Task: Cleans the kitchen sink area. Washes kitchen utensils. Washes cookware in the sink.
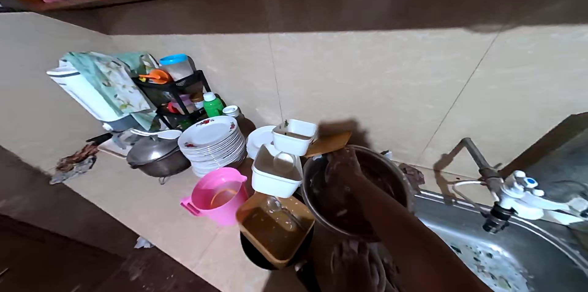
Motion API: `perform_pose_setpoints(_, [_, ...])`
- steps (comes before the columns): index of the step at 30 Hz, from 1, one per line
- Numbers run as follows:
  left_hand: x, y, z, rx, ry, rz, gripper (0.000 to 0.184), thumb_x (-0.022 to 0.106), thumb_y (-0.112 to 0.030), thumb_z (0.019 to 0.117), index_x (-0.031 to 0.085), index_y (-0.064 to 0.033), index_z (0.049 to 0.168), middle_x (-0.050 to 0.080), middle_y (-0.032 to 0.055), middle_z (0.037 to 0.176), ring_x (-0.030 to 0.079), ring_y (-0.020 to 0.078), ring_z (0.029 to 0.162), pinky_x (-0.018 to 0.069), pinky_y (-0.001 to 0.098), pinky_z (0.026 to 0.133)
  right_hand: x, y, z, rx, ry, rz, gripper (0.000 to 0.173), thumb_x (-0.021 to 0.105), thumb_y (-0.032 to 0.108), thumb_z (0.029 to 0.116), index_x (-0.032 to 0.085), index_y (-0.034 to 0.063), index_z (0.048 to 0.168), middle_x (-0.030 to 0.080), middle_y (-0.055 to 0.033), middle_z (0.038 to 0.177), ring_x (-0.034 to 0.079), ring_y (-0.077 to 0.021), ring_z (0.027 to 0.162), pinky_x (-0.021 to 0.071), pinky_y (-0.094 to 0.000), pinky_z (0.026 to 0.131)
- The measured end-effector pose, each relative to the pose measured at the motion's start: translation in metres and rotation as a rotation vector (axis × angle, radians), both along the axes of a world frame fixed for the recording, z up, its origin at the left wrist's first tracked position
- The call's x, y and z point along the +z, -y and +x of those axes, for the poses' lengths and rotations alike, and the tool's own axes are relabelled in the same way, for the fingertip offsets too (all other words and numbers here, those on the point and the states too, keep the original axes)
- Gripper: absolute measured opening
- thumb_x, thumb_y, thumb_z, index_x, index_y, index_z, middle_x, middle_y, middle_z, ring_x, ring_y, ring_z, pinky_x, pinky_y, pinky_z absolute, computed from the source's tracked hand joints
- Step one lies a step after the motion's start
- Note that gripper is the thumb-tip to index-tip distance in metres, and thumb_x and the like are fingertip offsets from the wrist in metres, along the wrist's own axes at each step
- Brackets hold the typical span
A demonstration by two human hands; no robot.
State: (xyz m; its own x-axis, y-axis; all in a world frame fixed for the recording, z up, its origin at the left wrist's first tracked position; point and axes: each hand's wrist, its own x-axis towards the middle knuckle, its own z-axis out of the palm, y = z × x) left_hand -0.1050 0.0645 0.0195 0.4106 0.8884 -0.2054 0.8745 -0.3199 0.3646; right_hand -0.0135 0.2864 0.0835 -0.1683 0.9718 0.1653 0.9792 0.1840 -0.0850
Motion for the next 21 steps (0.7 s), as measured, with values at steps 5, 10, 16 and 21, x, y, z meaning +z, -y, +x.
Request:
perform_pose_setpoints(5, [0.003,0.000,0.002,0.003,-0.043,-0.008,0.054,0.047,-0.040,0.1041,0.049,-0.0148,0.152,0.051,0.0149,0.153,0.043,0.0355,0.145,0.0291,0.0545,0.120,0.015,0.017,0.041,-0.134,0.086,-0.107,0.038,0.045,0.008,0.1051,0.056,-0.0011,0.140,0.055,-0.0273,0.143,0.048,-0.0445,0.136,0.0318,-0.0624,0.114])
perform_pose_setpoints(10, [0.008,0.003,0.002,0.008,-0.035,0.010,0.054,0.047,-0.039,0.1050,0.046,-0.0152,0.153,0.048,0.0138,0.156,0.041,0.0347,0.146,0.0277,0.0547,0.121,-0.001,0.063,0.054,-0.129,0.040,-0.320,0.051,0.062,0.006,0.0966,0.050,0.0029,0.146,0.049,-0.0288,0.146,0.048,-0.0480,0.134,0.0427,-0.0631,0.107])
perform_pose_setpoints(16, [-0.020,0.013,0.004,0.083,0.012,0.253,0.048,0.051,-0.039,0.1019,0.057,-0.0159,0.144,0.059,0.0148,0.143,0.053,0.0347,0.135,0.0392,0.0538,0.114,-0.018,0.098,0.064,-0.015,0.056,-0.408,0.049,0.051,0.002,0.1009,0.046,0.0004,0.150,0.037,-0.0255,0.158,0.052,-0.0473,0.131,0.0473,-0.0591,0.105])
perform_pose_setpoints(21, [-0.026,0.009,0.011,0.083,-0.066,0.334,0.045,0.053,-0.040,0.1005,0.067,-0.0087,0.129,0.065,0.0172,0.134,0.056,0.0345,0.132,0.0408,0.0530,0.112,0.009,0.126,0.079,-0.063,-0.113,-0.246,0.064,0.060,0.013,0.0995,0.033,0.0043,0.157,0.033,-0.0246,0.160,0.057,-0.0454,0.126,0.0514,-0.0577,0.098])
